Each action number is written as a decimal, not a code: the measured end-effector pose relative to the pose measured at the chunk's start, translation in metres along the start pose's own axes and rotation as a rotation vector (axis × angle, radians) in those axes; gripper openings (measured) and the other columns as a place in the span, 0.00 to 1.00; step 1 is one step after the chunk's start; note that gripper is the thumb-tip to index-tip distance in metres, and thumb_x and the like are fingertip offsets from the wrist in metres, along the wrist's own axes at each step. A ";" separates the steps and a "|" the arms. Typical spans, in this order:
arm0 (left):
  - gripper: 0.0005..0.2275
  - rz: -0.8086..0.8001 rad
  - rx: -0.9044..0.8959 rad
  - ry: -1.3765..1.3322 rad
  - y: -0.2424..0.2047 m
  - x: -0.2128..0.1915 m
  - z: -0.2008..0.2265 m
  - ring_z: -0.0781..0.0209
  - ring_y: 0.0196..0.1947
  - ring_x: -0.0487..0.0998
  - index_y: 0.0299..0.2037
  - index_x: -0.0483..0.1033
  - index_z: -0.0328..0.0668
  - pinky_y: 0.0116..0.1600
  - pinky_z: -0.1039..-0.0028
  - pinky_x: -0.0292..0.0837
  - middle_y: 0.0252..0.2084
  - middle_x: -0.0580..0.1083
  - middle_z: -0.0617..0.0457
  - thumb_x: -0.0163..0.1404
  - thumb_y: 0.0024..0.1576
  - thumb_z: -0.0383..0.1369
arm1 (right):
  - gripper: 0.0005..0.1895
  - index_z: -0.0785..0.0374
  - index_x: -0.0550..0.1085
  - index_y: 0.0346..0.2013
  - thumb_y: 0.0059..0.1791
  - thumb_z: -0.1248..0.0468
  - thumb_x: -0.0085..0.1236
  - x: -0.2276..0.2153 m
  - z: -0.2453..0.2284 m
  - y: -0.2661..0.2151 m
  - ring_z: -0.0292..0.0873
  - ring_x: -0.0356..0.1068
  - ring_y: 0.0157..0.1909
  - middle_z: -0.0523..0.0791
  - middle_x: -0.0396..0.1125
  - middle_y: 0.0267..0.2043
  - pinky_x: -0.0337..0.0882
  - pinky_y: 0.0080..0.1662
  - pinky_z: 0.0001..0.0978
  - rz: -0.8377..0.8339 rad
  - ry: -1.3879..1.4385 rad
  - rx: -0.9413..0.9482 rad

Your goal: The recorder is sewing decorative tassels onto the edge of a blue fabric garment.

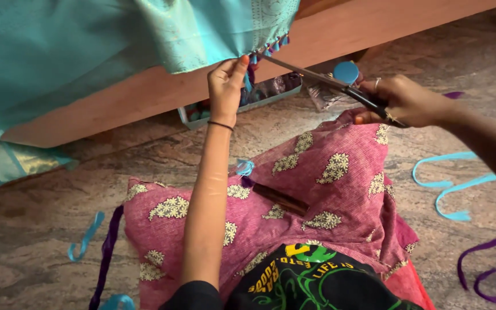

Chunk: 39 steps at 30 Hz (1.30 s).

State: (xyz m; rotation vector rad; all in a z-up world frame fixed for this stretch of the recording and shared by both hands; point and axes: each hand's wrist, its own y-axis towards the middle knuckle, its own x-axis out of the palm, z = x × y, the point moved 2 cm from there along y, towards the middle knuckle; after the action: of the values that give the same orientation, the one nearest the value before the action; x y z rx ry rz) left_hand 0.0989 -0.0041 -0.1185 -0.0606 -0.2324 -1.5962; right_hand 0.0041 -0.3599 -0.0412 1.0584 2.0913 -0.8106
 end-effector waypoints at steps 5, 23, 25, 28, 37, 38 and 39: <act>0.14 -0.034 0.222 -0.012 -0.010 0.006 0.002 0.69 0.36 0.80 0.41 0.82 0.28 0.44 0.79 0.75 0.37 0.81 0.53 0.53 0.66 0.37 | 0.29 0.60 0.74 0.43 0.43 0.40 0.64 -0.018 -0.014 0.001 0.44 0.66 0.17 0.45 0.63 0.16 0.66 0.25 0.42 -0.055 -0.182 0.092; 0.13 -0.031 0.071 -0.146 -0.050 0.006 0.008 0.69 0.38 0.79 0.48 0.81 0.29 0.36 0.76 0.78 0.45 0.81 0.50 0.47 0.68 0.33 | 0.38 0.65 0.75 0.37 0.37 0.32 0.67 -0.034 -0.066 0.014 0.53 0.68 0.23 0.51 0.64 0.19 0.66 0.30 0.52 -0.043 -0.386 0.122; 0.12 -0.027 0.078 -0.173 -0.051 0.009 0.008 0.69 0.41 0.79 0.50 0.81 0.30 0.37 0.76 0.78 0.45 0.81 0.51 0.47 0.68 0.32 | 0.38 0.63 0.75 0.40 0.37 0.32 0.67 -0.036 -0.073 0.016 0.53 0.69 0.24 0.51 0.65 0.20 0.68 0.31 0.52 -0.074 -0.392 0.136; 0.12 -0.033 0.096 -0.164 -0.051 0.009 0.007 0.70 0.41 0.77 0.51 0.81 0.29 0.38 0.75 0.80 0.45 0.80 0.51 0.47 0.69 0.31 | 0.38 0.66 0.75 0.41 0.36 0.35 0.64 -0.039 -0.088 0.022 0.54 0.68 0.27 0.52 0.65 0.23 0.68 0.33 0.53 -0.019 -0.341 0.049; 0.12 0.020 0.137 0.031 -0.055 0.006 0.018 0.68 0.31 0.80 0.44 0.82 0.25 0.37 0.74 0.81 0.38 0.81 0.50 0.49 0.67 0.31 | 0.38 0.66 0.75 0.39 0.38 0.33 0.67 -0.038 -0.085 0.032 0.54 0.69 0.31 0.52 0.66 0.26 0.69 0.35 0.52 -0.090 -0.401 0.005; 0.12 0.019 0.135 0.038 -0.056 0.006 0.019 0.67 0.31 0.81 0.44 0.82 0.25 0.37 0.74 0.81 0.38 0.81 0.50 0.49 0.67 0.31 | 0.37 0.63 0.75 0.41 0.38 0.33 0.66 -0.039 -0.090 0.030 0.54 0.69 0.29 0.52 0.66 0.25 0.68 0.35 0.53 -0.104 -0.375 0.029; 0.12 0.018 0.134 0.046 -0.057 0.006 0.021 0.67 0.31 0.81 0.45 0.82 0.26 0.37 0.74 0.81 0.38 0.82 0.50 0.49 0.67 0.31 | 0.37 0.61 0.75 0.44 0.38 0.33 0.65 -0.039 -0.095 0.029 0.54 0.69 0.28 0.52 0.66 0.23 0.67 0.34 0.54 -0.118 -0.348 0.053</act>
State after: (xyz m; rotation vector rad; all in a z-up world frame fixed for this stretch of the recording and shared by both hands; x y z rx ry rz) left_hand 0.0398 -0.0049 -0.1035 0.0772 -0.3021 -1.5588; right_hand 0.0211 -0.2913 0.0387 0.7613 1.8552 -1.0337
